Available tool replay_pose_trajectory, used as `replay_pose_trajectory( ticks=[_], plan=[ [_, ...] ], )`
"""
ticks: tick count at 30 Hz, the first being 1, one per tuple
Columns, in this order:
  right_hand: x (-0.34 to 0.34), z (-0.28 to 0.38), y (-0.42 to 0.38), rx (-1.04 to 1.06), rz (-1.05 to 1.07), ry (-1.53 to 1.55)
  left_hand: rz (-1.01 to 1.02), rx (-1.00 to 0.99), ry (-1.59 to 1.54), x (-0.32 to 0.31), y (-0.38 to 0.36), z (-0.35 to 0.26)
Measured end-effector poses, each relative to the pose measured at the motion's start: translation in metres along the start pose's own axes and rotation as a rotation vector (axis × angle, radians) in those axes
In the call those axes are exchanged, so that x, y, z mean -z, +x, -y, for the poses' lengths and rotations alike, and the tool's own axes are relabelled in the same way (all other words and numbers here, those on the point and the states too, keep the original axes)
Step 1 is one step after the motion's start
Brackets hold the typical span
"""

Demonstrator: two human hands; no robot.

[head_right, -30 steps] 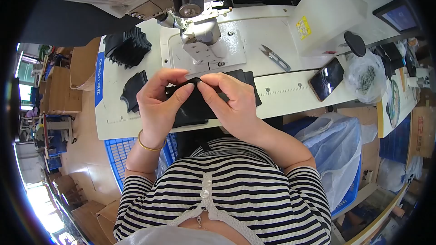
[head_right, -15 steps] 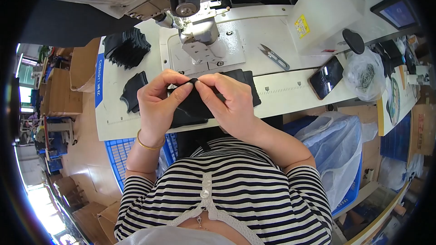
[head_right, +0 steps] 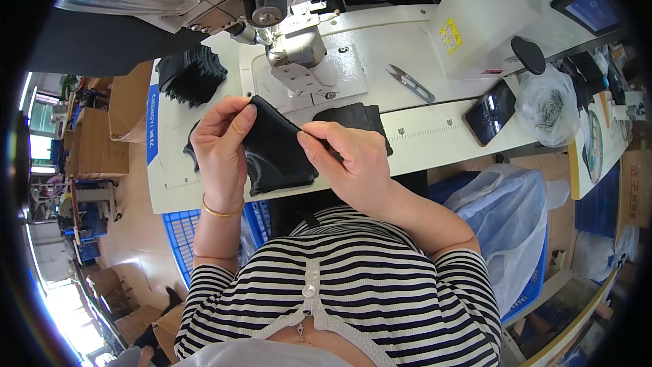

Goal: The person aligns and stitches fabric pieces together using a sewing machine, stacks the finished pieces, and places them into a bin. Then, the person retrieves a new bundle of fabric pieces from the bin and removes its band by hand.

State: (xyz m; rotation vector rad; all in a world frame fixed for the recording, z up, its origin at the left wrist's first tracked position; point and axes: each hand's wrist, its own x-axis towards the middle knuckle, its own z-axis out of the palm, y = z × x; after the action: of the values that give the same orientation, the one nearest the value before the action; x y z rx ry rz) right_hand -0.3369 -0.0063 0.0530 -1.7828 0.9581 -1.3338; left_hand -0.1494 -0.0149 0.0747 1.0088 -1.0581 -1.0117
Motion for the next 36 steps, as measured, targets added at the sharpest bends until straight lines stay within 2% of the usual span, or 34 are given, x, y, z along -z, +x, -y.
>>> replay_pose_trajectory(
  ticks=[8, 13, 16, 18, 20, 25, 30, 36],
  plan=[
    [-0.002, -0.002, 0.001, 0.017, -0.034, -0.005, -0.001, -0.018, -0.002, -0.001, 0.001, 0.000],
    [-0.001, 0.000, 0.002, -0.068, -0.007, 0.015, 0.018, -0.047, 0.050, -0.001, 0.008, 0.001],
    [-0.006, -0.004, 0.005, -0.211, 0.019, 0.190, 0.167, 0.011, 0.171, 0.005, 0.029, -0.010],
    [-0.004, 0.001, 0.013, -0.311, 0.056, 0.301, 0.242, 0.140, 0.158, 0.009, 0.049, -0.011],
    [-0.005, -0.006, 0.020, -0.320, 0.047, 0.323, 0.302, 0.249, 0.150, 0.010, 0.068, -0.010],
    [-0.007, -0.007, 0.037, -0.367, 0.004, 0.476, 0.324, 0.291, 0.051, 0.006, 0.093, -0.015],
    [-0.008, -0.006, 0.044, -0.353, -0.011, 0.470, 0.252, 0.356, 0.049, 0.002, 0.101, -0.019],
    [-0.010, -0.011, 0.047, -0.325, -0.018, 0.512, 0.251, 0.337, 0.048, 0.001, 0.107, -0.018]
  ],
)
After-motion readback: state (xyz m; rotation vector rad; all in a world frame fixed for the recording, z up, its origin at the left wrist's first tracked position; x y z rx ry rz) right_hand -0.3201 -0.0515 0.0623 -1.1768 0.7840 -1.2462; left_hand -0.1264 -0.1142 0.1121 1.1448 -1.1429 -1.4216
